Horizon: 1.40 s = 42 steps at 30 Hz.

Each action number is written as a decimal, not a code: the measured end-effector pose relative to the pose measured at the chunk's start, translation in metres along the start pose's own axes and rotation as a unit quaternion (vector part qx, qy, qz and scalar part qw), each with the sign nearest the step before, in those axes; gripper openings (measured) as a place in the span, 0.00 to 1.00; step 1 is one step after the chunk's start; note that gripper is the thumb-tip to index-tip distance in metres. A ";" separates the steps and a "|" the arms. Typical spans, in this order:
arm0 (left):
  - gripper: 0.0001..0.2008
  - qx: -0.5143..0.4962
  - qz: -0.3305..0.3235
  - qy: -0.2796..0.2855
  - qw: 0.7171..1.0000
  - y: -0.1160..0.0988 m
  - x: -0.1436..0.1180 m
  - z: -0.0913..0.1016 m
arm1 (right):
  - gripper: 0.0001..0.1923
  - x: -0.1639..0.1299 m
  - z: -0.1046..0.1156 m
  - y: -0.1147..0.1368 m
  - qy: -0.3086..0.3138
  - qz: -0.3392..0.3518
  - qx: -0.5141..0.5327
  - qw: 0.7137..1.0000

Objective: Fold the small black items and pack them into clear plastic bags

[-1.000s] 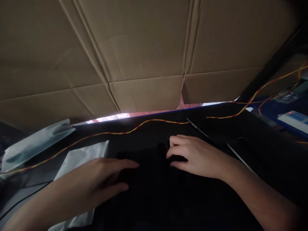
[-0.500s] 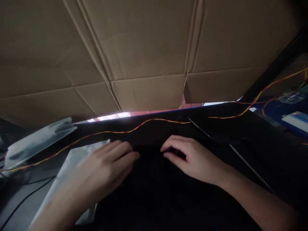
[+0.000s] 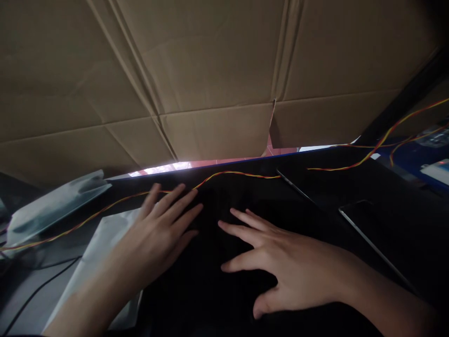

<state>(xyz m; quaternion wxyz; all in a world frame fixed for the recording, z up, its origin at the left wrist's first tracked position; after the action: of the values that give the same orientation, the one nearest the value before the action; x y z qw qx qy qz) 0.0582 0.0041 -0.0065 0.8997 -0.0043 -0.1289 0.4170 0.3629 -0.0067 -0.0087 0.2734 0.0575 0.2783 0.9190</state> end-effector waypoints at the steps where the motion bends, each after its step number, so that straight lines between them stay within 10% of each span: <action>1: 0.25 -0.031 -0.010 0.030 0.999 -0.004 -0.002 0.003 | 0.32 0.000 -0.001 0.001 0.003 0.008 0.008 1.000; 8: 0.78 -0.149 0.060 0.242 0.957 -0.020 -0.026 -0.003 | 0.19 -0.006 -0.006 0.001 0.047 0.027 0.038 0.998; 11: 0.82 -0.167 0.075 0.266 0.946 -0.026 -0.030 -0.012 | 0.19 -0.007 0.001 0.002 0.054 0.032 0.054 0.997; 15: 0.81 -0.164 0.055 0.251 0.952 -0.036 -0.030 -0.020 | 0.20 0.000 0.005 0.004 -0.014 0.001 0.051 0.999; 23: 0.71 -0.172 0.061 0.203 0.962 -0.033 -0.021 -0.003 | 0.63 0.002 -0.014 -0.004 0.010 -0.041 0.029 0.999; 30: 0.26 -0.129 0.061 0.047 0.989 -0.002 0.006 -0.002 | 0.35 0.010 -0.001 -0.019 -0.090 -0.105 -0.035 0.990; 36: 0.28 -0.095 0.065 0.045 0.992 0.020 0.007 -0.024 | 0.35 0.009 -0.003 -0.036 -0.057 -0.117 -0.089 0.988; 42: 0.22 -0.071 0.058 0.014 0.996 0.017 0.010 -0.013 | 0.26 0.012 0.009 -0.039 -0.208 -0.138 -0.092 0.964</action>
<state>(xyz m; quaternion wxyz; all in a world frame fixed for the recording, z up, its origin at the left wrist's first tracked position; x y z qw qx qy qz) 0.0548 0.0245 -0.0186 0.8730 -0.0816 -0.1451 0.4584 0.3740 0.0313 -0.0226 0.4535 0.1835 0.1351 0.8616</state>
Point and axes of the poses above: each hand's wrist, its own x-axis towards the middle knuckle, its own z-axis out of the back of the hand, y = z × x, the point moved 1 cm from there along x, towards the middle knuckle, and after that the axes turned 6 degrees about -x, right-handed, at the moved point
